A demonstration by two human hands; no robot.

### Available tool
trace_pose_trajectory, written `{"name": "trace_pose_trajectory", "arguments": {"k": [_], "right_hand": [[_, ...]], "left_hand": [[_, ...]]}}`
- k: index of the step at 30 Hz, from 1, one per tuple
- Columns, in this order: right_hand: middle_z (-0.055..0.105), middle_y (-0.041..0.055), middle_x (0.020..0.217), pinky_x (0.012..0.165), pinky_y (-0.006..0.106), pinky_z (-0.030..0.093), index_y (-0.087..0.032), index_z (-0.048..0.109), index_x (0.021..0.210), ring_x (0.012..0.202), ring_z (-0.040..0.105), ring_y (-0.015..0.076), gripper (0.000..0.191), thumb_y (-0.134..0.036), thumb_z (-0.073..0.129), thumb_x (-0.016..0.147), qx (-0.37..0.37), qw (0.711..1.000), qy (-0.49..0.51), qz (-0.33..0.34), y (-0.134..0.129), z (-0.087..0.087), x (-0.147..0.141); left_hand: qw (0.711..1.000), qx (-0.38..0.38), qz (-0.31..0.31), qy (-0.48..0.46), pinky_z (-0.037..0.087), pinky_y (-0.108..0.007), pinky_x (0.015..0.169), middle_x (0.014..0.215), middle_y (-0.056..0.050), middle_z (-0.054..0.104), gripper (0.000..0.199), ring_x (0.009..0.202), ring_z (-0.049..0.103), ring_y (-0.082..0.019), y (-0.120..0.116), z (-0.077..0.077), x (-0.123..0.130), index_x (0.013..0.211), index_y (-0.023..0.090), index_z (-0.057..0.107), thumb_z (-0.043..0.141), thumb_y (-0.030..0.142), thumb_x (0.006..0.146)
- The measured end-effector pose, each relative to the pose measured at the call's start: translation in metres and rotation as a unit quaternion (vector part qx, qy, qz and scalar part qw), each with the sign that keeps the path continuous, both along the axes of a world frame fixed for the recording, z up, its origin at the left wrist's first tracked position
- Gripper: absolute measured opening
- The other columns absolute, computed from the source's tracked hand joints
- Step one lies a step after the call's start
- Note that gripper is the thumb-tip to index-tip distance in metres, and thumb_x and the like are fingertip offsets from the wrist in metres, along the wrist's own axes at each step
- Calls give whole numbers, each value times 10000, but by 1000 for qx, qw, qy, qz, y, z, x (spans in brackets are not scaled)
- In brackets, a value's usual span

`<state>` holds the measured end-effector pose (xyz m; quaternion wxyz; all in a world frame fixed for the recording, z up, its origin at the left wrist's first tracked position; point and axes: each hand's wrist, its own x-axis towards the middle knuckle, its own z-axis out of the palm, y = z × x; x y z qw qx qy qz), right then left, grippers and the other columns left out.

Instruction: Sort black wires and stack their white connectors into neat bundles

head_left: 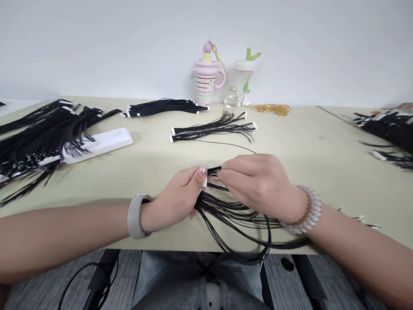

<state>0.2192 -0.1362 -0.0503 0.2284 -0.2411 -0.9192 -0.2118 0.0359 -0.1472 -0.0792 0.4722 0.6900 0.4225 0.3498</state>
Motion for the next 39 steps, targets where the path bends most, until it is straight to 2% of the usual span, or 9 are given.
{"name": "trace_pose_trajectory", "arguments": {"k": [9, 14, 18, 20, 23, 28, 31, 35, 39], "right_hand": [[455, -16, 547, 478, 270, 218, -166, 500, 597, 506, 302, 107, 291, -168, 385, 864, 62, 998, -17, 28, 0, 2, -4], [466, -10, 569, 490, 266, 235, -166, 522, 623, 515, 324, 103, 295, -176, 370, 875, 39, 999, -22, 23, 2, -1, -3], [517, 25, 737, 540, 244, 302, -157, 536, 774, 635, 425, 114, 235, -347, 429, 863, -42, 998, 14, -38, 10, 4, 3], [522, 51, 783, 563, 246, 330, -145, 517, 796, 685, 451, 133, 346, -491, 504, 785, -73, 993, 54, -74, 14, 13, 12], [486, 9, 625, 523, 236, 319, -162, 473, 641, 578, 419, 109, 406, -551, 571, 699, -155, 978, 65, -125, 17, 31, 30], [364, -39, 434, 390, 209, 214, -156, 427, 480, 404, 279, 55, 474, -536, 506, 752, -441, 871, -98, -192, 12, 43, 49], [421, -39, 486, 403, 193, 256, -157, 490, 557, 434, 319, 57, 408, -472, 451, 813, -527, 833, -113, -125, 7, 36, 37], [486, -43, 562, 511, 183, 324, -164, 552, 669, 507, 377, 58, 322, -304, 357, 883, -486, 873, -24, 13, -3, 20, 4], [585, -24, 650, 578, 209, 327, -179, 619, 756, 574, 456, 73, 272, -234, 378, 869, -376, 926, 23, -38, -12, 6, -15]], "left_hand": [[1000, 8, -6, 14, 333, -209, 420, 416, 59, 370, 355, 405, 367, -84, 1, 1, 0, 613, 186, 370, 314, 421, 873], [1000, -4, -6, 12, 342, -205, 422, 406, 58, 377, 362, 402, 374, -81, 0, 3, 0, 606, 183, 376, 328, 427, 870], [997, -71, 28, -24, 302, -198, 346, 385, 66, 362, 379, 330, 360, -73, -1, 3, 1, 627, 186, 389, 337, 489, 848], [992, -95, 62, -47, 297, -198, 327, 408, 65, 381, 376, 318, 366, -74, 0, 2, 2, 669, 189, 414, 337, 515, 837], [984, -111, 113, -81, 307, -198, 311, 477, 57, 420, 360, 320, 370, -66, 1, 0, 3, 715, 192, 435, 355, 524, 826], [981, -121, 123, -87, 314, -191, 301, 479, 63, 395, 329, 315, 376, -62, 2, 2, 5, 703, 191, 429, 383, 491, 828], [986, -103, 107, -77, 330, -193, 318, 483, 58, 426, 326, 323, 393, -66, 1, 2, 4, 730, 192, 443, 356, 486, 840], [995, -65, 72, -31, 338, -194, 352, 416, 60, 401, 365, 345, 411, -80, 0, 1, 4, 712, 188, 453, 308, 490, 856], [996, -59, 65, -24, 340, -196, 362, 427, 58, 402, 373, 357, 409, -80, -1, 2, 4, 718, 186, 461, 299, 491, 858]]}}
